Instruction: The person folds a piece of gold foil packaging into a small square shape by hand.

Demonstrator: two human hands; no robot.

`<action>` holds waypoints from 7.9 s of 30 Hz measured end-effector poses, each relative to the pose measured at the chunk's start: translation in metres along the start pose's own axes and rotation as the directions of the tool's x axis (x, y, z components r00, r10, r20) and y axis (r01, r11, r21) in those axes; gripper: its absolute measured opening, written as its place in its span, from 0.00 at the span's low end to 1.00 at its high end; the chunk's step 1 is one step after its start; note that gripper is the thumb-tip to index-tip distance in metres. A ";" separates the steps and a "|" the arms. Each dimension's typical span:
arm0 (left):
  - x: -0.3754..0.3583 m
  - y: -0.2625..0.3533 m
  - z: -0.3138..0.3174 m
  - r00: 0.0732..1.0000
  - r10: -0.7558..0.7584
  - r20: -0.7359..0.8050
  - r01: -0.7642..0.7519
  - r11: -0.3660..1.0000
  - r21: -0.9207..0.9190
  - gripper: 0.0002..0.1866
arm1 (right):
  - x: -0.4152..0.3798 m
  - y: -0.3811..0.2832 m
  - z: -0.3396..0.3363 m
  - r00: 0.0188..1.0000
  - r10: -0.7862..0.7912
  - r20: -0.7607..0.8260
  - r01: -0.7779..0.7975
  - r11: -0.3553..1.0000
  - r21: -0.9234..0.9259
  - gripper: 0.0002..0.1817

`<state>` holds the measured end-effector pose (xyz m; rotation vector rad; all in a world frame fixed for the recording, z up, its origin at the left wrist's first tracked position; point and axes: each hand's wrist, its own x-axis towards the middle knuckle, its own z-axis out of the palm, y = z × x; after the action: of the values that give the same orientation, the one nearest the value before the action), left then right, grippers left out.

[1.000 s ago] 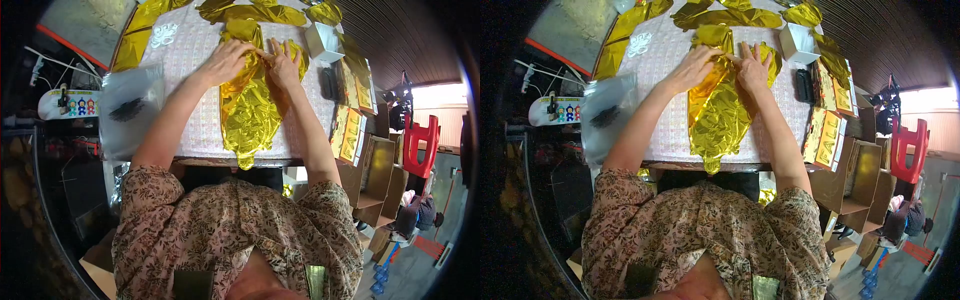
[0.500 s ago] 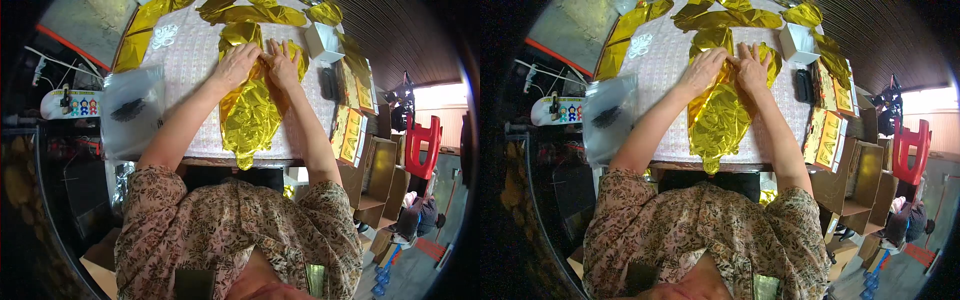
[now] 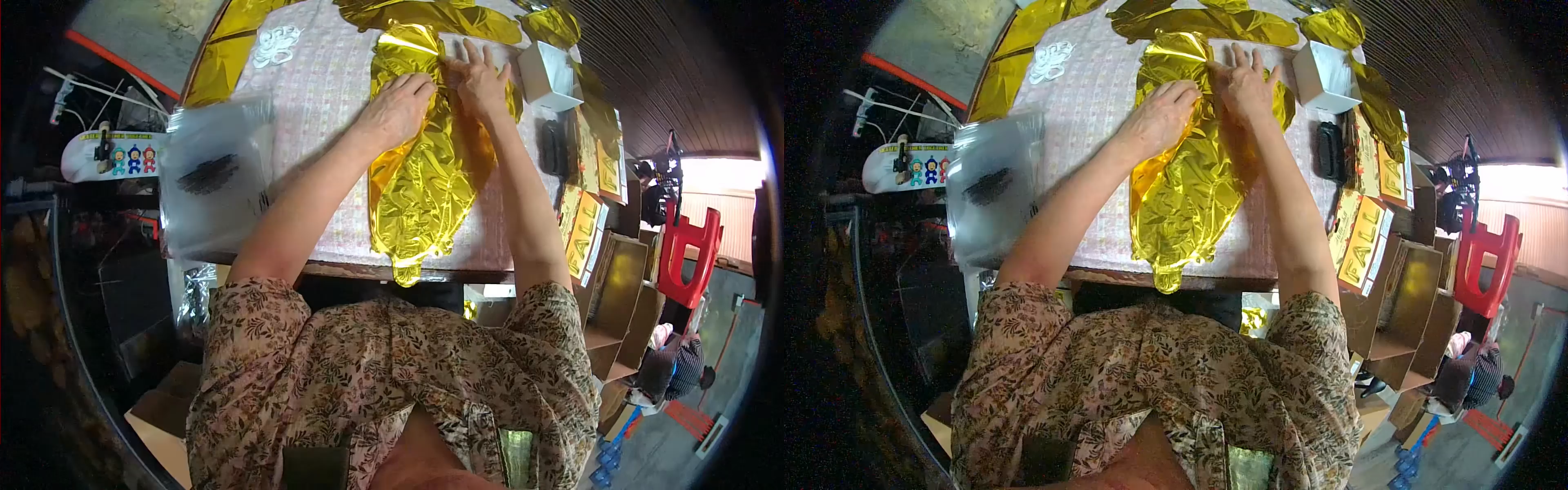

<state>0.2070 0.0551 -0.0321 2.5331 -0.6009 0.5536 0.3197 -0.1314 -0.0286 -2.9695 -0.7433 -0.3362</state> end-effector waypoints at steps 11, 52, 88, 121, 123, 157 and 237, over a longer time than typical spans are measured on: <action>-0.003 -0.003 0.009 1.000 -0.009 -0.015 0.010 1.000 0.015 0.17 | 0.023 0.007 0.000 0.981 0.017 -0.195 -0.041 0.992 -0.118 0.19; -0.002 -0.010 0.012 0.999 0.046 -0.014 -0.046 0.999 0.018 0.21 | -0.106 0.023 -0.049 0.856 0.517 0.019 -0.518 0.855 0.041 0.35; -0.006 -0.003 0.008 0.995 -0.076 0.063 0.065 0.985 0.158 0.24 | -0.110 0.034 -0.029 0.725 0.660 0.199 -0.364 0.121 0.924 0.08; -0.004 -0.010 0.013 0.994 -0.098 0.051 0.097 0.995 0.018 0.25 | -0.121 -0.060 -0.027 0.994 0.050 -0.101 0.003 0.886 0.463 0.31; -0.007 -0.014 0.014 0.995 -0.080 0.060 0.081 0.997 -0.015 0.29 | -0.121 -0.067 -0.019 0.991 0.045 -0.122 0.014 0.897 0.442 0.32; 0.001 0.011 -0.018 0.979 -0.131 0.158 0.115 0.988 0.105 0.20 | -0.173 -0.067 -0.074 0.868 0.447 0.216 -0.463 0.571 0.678 0.16; 0.073 -0.009 -0.049 0.995 0.031 0.098 -0.013 0.984 -0.178 0.13 | -0.127 -0.093 -0.017 0.997 0.081 -0.006 -0.078 0.979 0.186 0.34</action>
<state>0.2584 0.0653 0.0392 2.3985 -0.6831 0.3645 0.1628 -0.1093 -0.0402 -2.8083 -0.6155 -0.2656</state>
